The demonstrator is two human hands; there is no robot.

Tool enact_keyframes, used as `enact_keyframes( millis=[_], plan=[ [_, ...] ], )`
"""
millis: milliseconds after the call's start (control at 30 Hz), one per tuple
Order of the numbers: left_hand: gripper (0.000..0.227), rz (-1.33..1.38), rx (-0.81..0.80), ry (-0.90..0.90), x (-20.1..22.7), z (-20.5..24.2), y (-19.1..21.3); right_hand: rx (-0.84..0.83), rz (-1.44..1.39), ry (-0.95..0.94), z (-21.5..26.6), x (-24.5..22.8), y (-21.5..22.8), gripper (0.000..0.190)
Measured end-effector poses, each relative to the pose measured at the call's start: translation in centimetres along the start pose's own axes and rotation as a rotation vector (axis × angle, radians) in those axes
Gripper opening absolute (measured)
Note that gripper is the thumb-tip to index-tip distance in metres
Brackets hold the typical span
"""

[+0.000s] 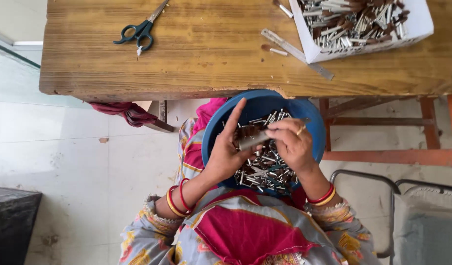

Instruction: The person sits on the floor and sorts small metal pins from a blue bowl, picking them up and placing them into a white box on the table. The person handles the pins by hand throughout the task.

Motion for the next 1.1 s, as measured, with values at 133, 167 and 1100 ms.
enact_keyframes(
  millis=[133,167,1100],
  plan=[
    [0.102,0.098,-0.107,0.079,-1.9,0.1,-0.6,-0.135,0.056,-0.249,0.0,3.1,-1.1,0.018],
    [0.102,0.098,-0.117,0.036,-1.8,-0.4,-0.1,-0.076,-0.087,-0.171,0.2,2.4,-0.4,0.019],
    [0.104,0.071,-0.137,0.071,-0.3,0.3,-0.3,-0.051,-0.140,0.024,-0.3,0.2,0.9,0.024]
  ],
)
Point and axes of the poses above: each hand's wrist, its own z-axis away from the middle knuckle, its own y-axis out of the back of the hand, x = y × z, the point moved 9 cm from there along -z, towards the middle knuckle, and after that the axes turned 6 degrees about -x, right-handed, at the moved point
